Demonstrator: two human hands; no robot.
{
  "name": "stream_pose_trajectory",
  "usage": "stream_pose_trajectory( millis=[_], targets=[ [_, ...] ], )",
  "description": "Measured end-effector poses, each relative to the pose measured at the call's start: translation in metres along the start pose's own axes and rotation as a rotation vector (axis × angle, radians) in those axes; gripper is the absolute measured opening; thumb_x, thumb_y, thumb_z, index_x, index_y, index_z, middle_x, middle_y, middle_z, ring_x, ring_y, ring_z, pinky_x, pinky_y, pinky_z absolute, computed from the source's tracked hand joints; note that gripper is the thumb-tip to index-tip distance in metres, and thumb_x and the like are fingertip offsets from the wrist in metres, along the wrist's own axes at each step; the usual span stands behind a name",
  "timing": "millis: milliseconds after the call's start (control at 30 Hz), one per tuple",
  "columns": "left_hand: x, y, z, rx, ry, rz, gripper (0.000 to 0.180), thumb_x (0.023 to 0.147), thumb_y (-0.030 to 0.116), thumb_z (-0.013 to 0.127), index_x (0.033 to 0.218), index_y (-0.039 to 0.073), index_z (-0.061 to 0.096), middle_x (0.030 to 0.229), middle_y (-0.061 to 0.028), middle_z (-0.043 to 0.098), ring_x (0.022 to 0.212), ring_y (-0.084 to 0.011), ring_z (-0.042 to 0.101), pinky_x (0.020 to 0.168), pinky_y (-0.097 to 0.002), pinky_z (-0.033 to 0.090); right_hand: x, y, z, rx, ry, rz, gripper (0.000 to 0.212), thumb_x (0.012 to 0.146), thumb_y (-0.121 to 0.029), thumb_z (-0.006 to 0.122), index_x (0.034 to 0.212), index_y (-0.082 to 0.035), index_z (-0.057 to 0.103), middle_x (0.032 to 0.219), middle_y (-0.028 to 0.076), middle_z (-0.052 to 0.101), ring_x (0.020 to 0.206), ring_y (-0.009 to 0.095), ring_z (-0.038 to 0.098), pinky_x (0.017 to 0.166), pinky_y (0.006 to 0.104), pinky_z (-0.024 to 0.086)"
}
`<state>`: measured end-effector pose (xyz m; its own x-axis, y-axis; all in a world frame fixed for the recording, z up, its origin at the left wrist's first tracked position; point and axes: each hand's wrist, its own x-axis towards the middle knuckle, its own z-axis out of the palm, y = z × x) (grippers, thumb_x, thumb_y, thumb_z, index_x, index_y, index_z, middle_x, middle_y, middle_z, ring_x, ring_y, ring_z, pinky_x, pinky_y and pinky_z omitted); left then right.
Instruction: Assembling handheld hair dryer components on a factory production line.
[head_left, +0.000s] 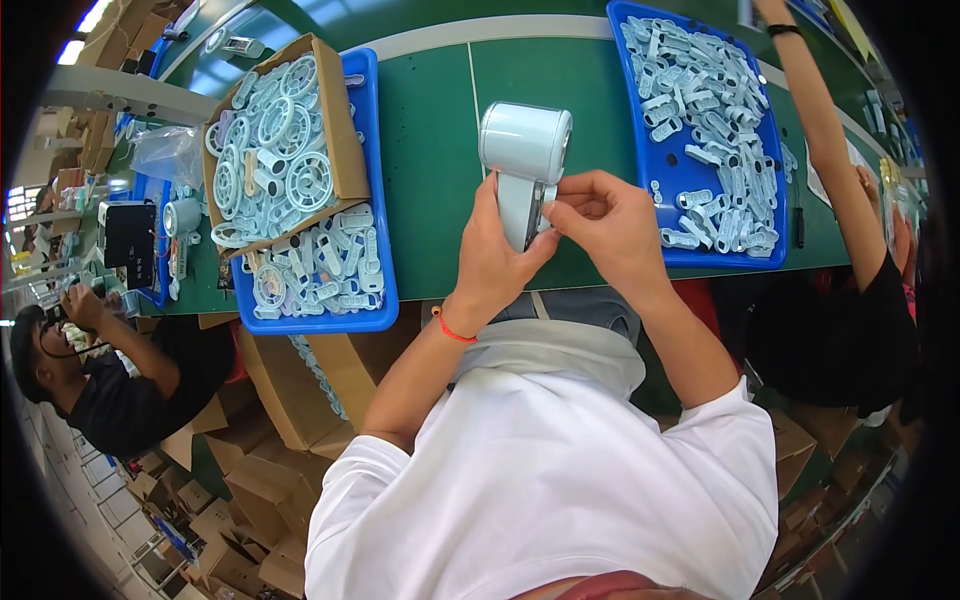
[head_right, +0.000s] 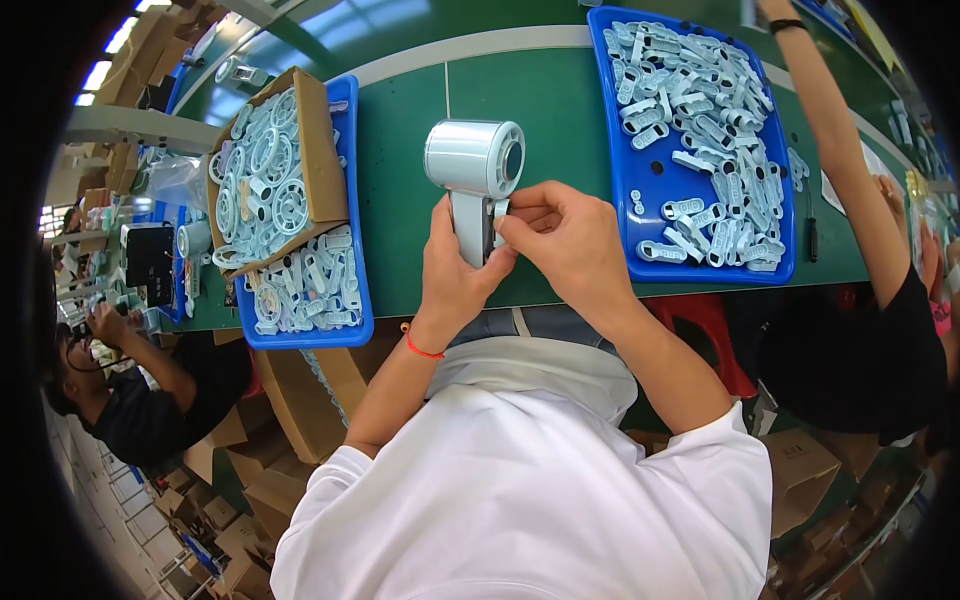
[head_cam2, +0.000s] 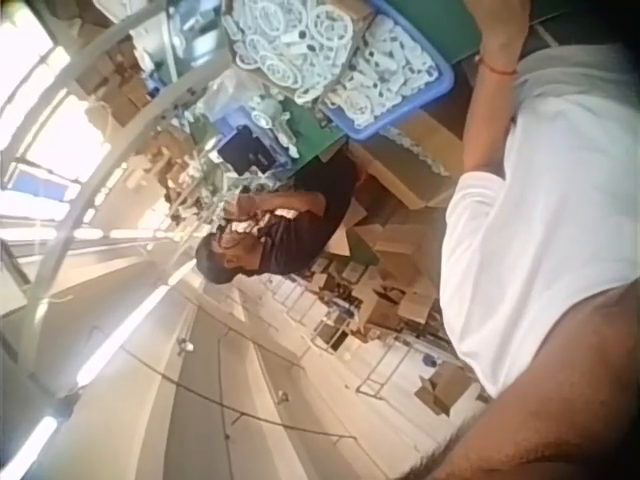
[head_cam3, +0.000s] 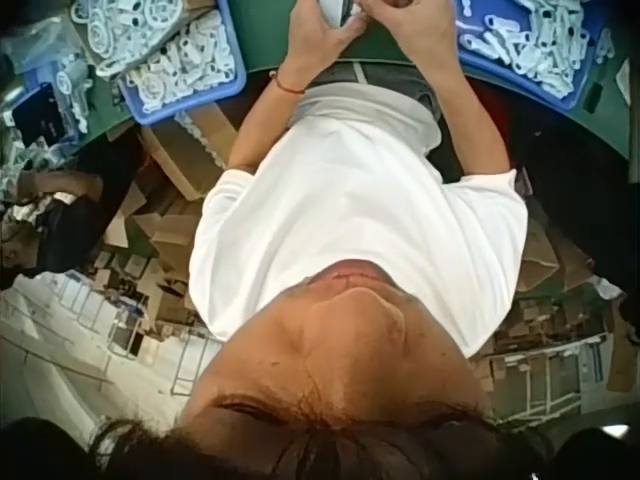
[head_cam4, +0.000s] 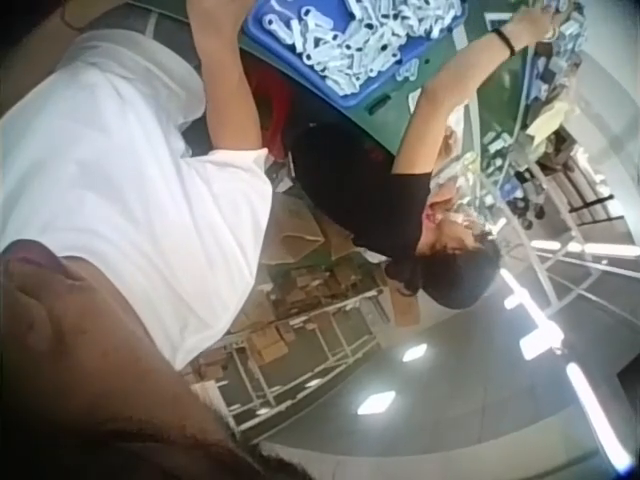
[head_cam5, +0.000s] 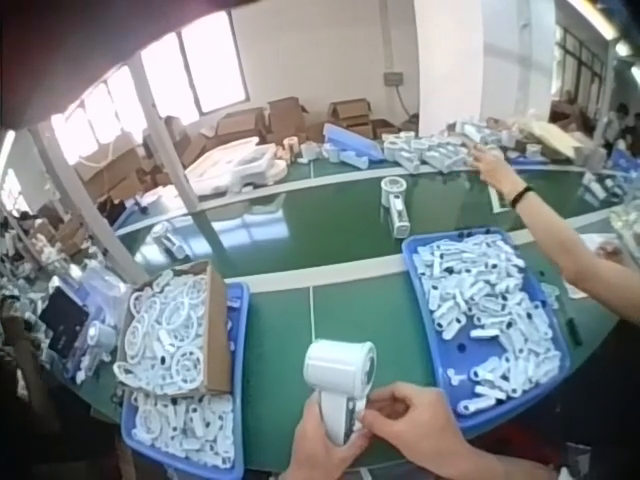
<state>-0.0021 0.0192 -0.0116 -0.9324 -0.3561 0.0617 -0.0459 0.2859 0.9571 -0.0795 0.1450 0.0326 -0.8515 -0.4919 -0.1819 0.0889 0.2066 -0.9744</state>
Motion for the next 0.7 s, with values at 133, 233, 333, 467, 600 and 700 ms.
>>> stream_pose_trajectory(
  millis=[133,233,333,467,600,700],
  targets=[
    [0.000,0.001,0.002,0.053,0.032,0.032,0.070,0.069,0.013,0.070,0.126,-0.006,0.033,0.105,-0.0210,0.055,0.093,-0.0329,0.058,0.078,-0.0372,0.047,0.003,-0.001,-0.002,-0.039,0.007,-0.001,0.025,0.073,-0.008,0.071,0.090,0.007,0.061,0.078,0.010,0.065,0.069,0.012,0.063,0.061,0.0231,0.050],
    [0.002,0.004,0.001,0.099,0.026,0.089,0.066,0.070,0.012,0.067,0.124,-0.007,0.035,0.101,-0.0214,0.057,0.088,-0.0346,0.059,0.074,-0.0382,0.048,0.009,-0.001,-0.009,-0.025,-0.041,0.083,0.025,0.072,-0.009,0.072,0.090,0.005,0.062,0.075,0.009,0.065,0.066,0.011,0.062,0.056,0.0224,0.049],
    [0.001,-0.001,-0.002,0.119,-0.015,0.115,0.061,0.071,0.010,0.064,0.122,-0.006,0.036,0.096,-0.0204,0.058,0.080,-0.0326,0.061,0.068,-0.0374,0.049,0.015,-0.002,-0.011,0.017,-0.130,0.206,0.029,0.071,-0.008,0.072,0.096,0.003,0.062,0.070,0.007,0.063,0.062,0.011,0.060,0.052,0.0217,0.047],
    [0.004,0.003,-0.010,-0.369,-0.190,-0.271,0.059,0.072,0.007,0.060,0.124,-0.005,0.035,0.093,-0.0160,0.059,0.070,-0.0216,0.062,0.058,-0.0319,0.050,0.021,0.008,-0.002,0.069,-0.245,0.063,0.040,0.076,-0.013,0.069,0.111,0.002,0.054,0.087,0.009,0.062,0.079,0.013,0.060,0.065,0.0252,0.049],
    [0.004,0.004,-0.006,-0.212,-0.234,0.145,0.091,0.071,0.006,0.060,0.140,0.000,0.000,0.106,-0.0173,0.053,0.091,-0.0251,0.058,0.080,-0.0362,0.047,0.001,0.015,0.014,0.256,-0.333,-0.086,0.054,0.080,-0.022,0.067,0.124,0.001,0.045,0.113,0.010,0.054,0.092,0.015,0.056,0.079,0.0284,0.047],
    [0.007,0.011,-0.012,-0.082,-0.253,0.356,0.093,0.072,0.010,0.063,0.140,0.001,0.000,0.118,-0.0194,0.046,0.102,-0.0286,0.053,0.090,-0.0403,0.040,0.009,0.020,0.012,0.208,-0.246,-0.095,0.057,0.078,-0.025,0.069,0.124,-0.001,0.045,0.115,0.009,0.054,0.097,0.013,0.053,0.081,0.0285,0.045]
  ],
)
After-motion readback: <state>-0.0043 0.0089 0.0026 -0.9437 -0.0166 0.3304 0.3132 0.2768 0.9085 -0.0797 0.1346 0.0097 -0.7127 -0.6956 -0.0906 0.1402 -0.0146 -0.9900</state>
